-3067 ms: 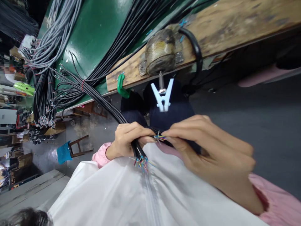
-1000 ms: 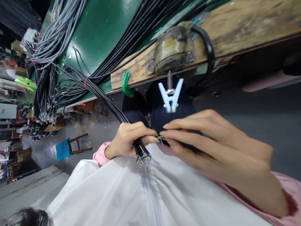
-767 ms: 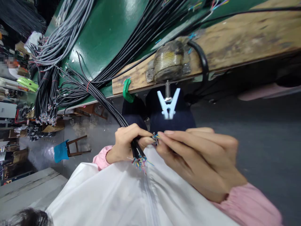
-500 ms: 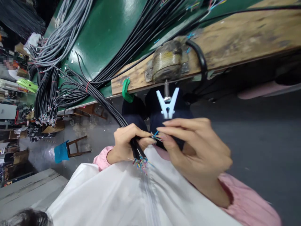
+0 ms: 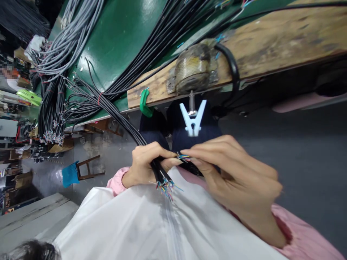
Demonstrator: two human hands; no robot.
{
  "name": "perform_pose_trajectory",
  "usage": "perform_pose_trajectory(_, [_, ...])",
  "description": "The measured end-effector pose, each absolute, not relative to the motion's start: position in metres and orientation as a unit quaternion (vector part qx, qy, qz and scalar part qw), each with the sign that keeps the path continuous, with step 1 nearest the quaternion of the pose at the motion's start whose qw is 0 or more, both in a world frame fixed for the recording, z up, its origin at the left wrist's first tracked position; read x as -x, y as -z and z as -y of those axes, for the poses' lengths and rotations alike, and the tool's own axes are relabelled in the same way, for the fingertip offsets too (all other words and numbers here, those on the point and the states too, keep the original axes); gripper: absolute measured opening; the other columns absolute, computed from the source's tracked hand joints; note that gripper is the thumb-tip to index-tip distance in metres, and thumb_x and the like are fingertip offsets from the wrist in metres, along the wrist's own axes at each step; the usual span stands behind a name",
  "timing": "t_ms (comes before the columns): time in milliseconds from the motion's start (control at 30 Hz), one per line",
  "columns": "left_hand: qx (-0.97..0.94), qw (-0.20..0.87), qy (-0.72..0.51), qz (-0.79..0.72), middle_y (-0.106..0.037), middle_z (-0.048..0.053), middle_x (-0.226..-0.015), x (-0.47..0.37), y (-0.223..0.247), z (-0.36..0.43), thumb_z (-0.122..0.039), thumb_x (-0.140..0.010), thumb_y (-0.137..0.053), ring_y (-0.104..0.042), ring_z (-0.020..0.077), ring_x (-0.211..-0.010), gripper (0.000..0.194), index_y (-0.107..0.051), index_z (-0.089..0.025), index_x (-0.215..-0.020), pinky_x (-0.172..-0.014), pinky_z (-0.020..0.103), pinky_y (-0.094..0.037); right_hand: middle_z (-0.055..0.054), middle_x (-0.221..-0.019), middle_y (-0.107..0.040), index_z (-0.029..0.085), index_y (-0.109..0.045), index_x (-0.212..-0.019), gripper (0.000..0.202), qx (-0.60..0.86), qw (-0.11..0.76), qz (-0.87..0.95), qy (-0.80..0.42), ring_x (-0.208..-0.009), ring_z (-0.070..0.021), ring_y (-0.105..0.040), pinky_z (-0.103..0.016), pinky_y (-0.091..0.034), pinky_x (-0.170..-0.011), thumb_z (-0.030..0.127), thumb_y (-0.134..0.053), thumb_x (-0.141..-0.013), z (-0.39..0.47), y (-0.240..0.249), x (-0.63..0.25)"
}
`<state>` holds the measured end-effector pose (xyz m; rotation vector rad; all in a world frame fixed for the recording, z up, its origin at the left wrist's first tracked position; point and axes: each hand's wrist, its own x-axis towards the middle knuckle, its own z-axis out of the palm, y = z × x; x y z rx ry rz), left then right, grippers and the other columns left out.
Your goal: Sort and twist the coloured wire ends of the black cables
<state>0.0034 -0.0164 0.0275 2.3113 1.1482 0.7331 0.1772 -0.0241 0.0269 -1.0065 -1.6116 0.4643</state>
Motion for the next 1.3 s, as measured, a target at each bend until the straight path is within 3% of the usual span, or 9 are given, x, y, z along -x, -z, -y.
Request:
perform_pose_trajectory(300, [-0.842, 0.217, -0.249, -0.426, -0.068, 0.001, -0.067, -0.005, -0.028, 0.017, -0.050, -0.096, -0.059, -0.055, 0.0051, -0.054, 0.042, -0.073, -0.013, -0.083, -0.054, 0.017, -0.046, 0.002, -0.065, -0.067, 0.028, -0.064, -0.078, 0.013, 0.449, 0.564, 0.580, -0.380, -0.056, -0.0147, -0.064, -0.027, -0.051, -0.047, 0.020, -0.064, -0.088, 0.025, -0.029, -0.166])
perform_pose_trajectory(700, [-0.848, 0.226, -0.222, -0.424, -0.067, 0.001, -0.067, -0.005, -0.025, 0.016, -0.047, -0.096, -0.060, -0.056, 0.0054, -0.057, 0.039, -0.074, -0.012, -0.085, -0.058, 0.017, -0.048, 0.000, -0.063, -0.067, 0.026, -0.067, -0.074, 0.013, 0.451, 0.593, 0.553, -0.373, -0.054, -0.0153, -0.062, -0.027, -0.051, -0.046, 0.025, -0.070, -0.087, 0.027, -0.023, -0.166])
perform_pose_trajectory(967, [-0.844, 0.235, -0.243, -0.417, -0.067, 0.001, -0.067, -0.004, -0.025, 0.016, -0.047, -0.098, -0.055, -0.058, 0.0058, -0.057, 0.041, -0.075, -0.012, -0.088, -0.058, 0.017, -0.049, 0.000, -0.065, -0.067, 0.026, -0.066, -0.076, 0.013, 0.446, 0.586, 0.577, -0.354, -0.056, -0.0150, -0.062, -0.027, -0.050, -0.048, 0.014, -0.067, -0.082, 0.025, -0.020, -0.169])
perform_pose_trajectory(1067, [-0.849, 0.240, -0.227, -0.412, -0.069, 0.002, -0.070, -0.001, -0.023, 0.018, -0.046, -0.099, -0.053, -0.060, 0.0068, -0.061, 0.041, -0.075, -0.012, -0.096, -0.060, 0.017, -0.050, -0.002, -0.065, -0.067, 0.025, -0.067, -0.074, 0.011, 0.435, 0.559, 0.553, -0.439, -0.059, -0.0162, -0.064, -0.028, -0.053, -0.051, 0.027, -0.071, -0.084, 0.023, -0.015, -0.168])
perform_pose_trajectory(1133, [-0.854, 0.244, -0.211, -0.408, -0.070, 0.003, -0.074, 0.002, -0.022, 0.018, -0.046, -0.100, -0.053, -0.062, 0.0072, -0.063, 0.041, -0.075, -0.012, -0.100, -0.061, 0.018, -0.051, -0.003, -0.067, -0.067, 0.025, -0.068, -0.073, 0.020, 0.429, 0.543, 0.530, -0.490, -0.059, -0.0160, -0.064, -0.027, -0.054, -0.052, 0.040, -0.073, -0.085, 0.023, -0.012, -0.167])
perform_pose_trajectory(1233, [-0.860, 0.248, -0.206, -0.395, -0.071, 0.004, -0.078, 0.005, -0.021, 0.018, -0.046, -0.100, -0.052, -0.064, 0.0077, -0.067, 0.040, -0.074, -0.013, -0.106, -0.064, 0.018, -0.052, -0.003, -0.071, -0.068, 0.027, -0.070, -0.078, 0.031, 0.439, 0.535, 0.515, -0.506, -0.061, -0.0150, -0.066, -0.025, -0.054, -0.051, 0.056, -0.068, -0.088, 0.022, -0.012, -0.168])
perform_pose_trajectory(1300, [-0.863, 0.247, -0.209, -0.389, -0.071, 0.004, -0.080, 0.007, -0.020, 0.018, -0.045, -0.099, -0.054, -0.065, 0.0082, -0.069, 0.040, -0.074, -0.012, -0.109, -0.066, 0.018, -0.053, -0.003, -0.075, -0.070, 0.029, -0.072, -0.082, 0.031, 0.429, 0.528, 0.539, -0.496, -0.066, -0.0153, -0.069, -0.025, -0.056, -0.054, 0.058, -0.065, -0.089, 0.021, -0.016, -0.171])
